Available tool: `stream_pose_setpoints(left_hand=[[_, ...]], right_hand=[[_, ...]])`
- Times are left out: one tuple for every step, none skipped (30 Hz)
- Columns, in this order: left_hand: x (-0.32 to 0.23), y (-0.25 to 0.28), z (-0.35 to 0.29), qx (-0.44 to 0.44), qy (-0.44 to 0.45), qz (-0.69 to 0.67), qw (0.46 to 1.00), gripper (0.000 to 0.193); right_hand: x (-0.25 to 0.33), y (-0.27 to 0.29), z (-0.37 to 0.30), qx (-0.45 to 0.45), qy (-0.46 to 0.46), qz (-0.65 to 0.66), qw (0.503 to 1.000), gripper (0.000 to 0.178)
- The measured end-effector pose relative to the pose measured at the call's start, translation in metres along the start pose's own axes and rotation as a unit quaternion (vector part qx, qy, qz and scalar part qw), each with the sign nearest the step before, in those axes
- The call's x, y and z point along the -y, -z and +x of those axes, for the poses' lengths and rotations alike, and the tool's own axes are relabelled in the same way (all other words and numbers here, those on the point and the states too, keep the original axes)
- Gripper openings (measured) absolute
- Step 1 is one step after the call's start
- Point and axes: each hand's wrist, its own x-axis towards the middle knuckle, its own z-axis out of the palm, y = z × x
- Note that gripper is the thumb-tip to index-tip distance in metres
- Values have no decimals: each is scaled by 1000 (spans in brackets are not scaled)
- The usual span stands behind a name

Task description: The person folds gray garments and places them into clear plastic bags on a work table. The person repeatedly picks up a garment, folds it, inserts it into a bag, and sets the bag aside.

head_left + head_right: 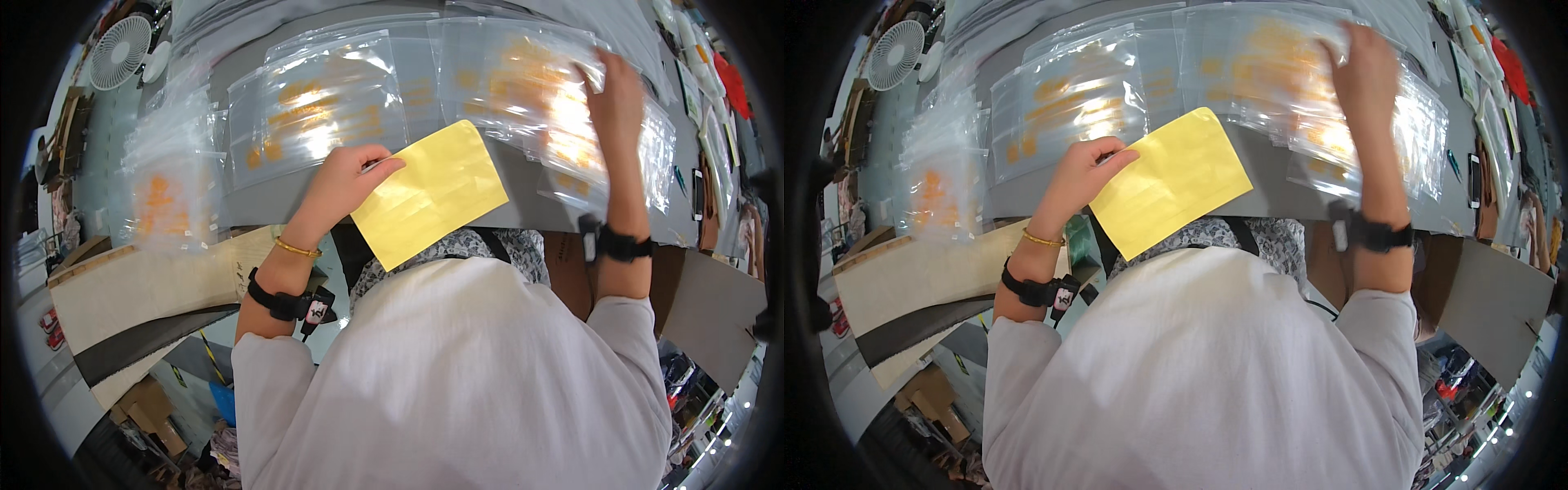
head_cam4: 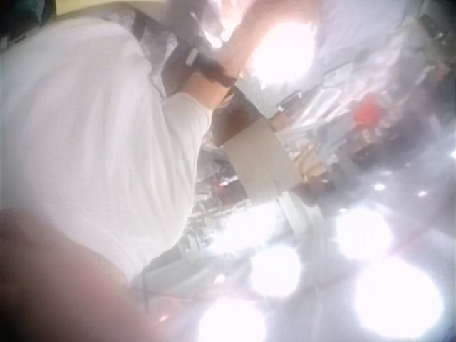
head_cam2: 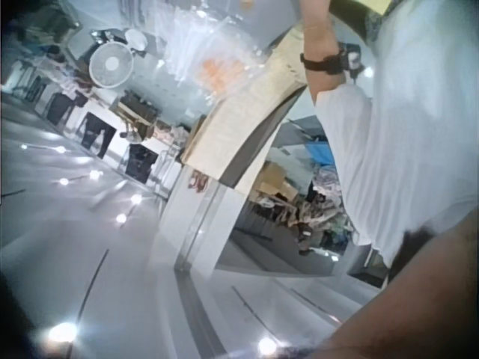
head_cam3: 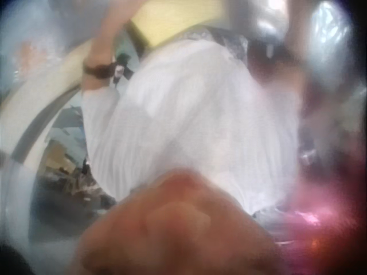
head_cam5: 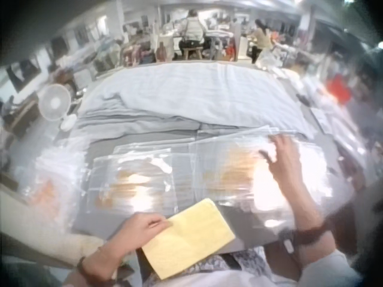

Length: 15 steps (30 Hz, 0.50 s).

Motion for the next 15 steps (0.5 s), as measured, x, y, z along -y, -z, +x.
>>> stream_pose_setpoints(left_hand=[[-4,-4,5,6,-11,-17,1000,19],[-8,-7,8,18,-20,-38,999,19],[-11,-9,11,36,-10,-88,995,20],[-13,-10,12,60,-1,-142,988,21],[-14,-11,12,73,16,-194,978,22],[-15,-10,11,78,-5,-225,971,25],[-14,-9,8,72,-21,-256,964,28],[-13,-8,4,65,-36,-287,955,32],[-11,-7,3,80,-9,-311,947,32],[-9,-6,1,95,16,-335,937,32],[-7,-5,0,104,40,-360,926,32],[-4,-5,-1,108,45,-374,920,32],[-2,-6,-2,107,49,-388,914,31],[1,-7,-2,107,52,-403,907,31],[3,-8,-2,111,55,-426,896,31]], right_hand=[[29,2,-19,40,-8,267,963,39],[59,2,-40,105,28,408,907,41],[81,4,-57,95,208,385,894,44],[100,4,-73,136,259,379,878,44],[113,0,-77,142,287,385,866,44],[121,-4,-83,130,246,394,876,40],[129,-6,-88,110,242,403,876,36],[132,-8,-90,96,223,410,879,33],[134,-8,-91,68,244,407,878,32],[134,-8,-90,43,249,401,880,31],[134,-7,-88,27,267,389,881,31],[135,-5,-88,21,264,383,885,31],[136,-3,-89,21,273,370,888,32],[138,-2,-90,17,291,357,887,32],[140,-1,-92,15,281,352,892,31]])
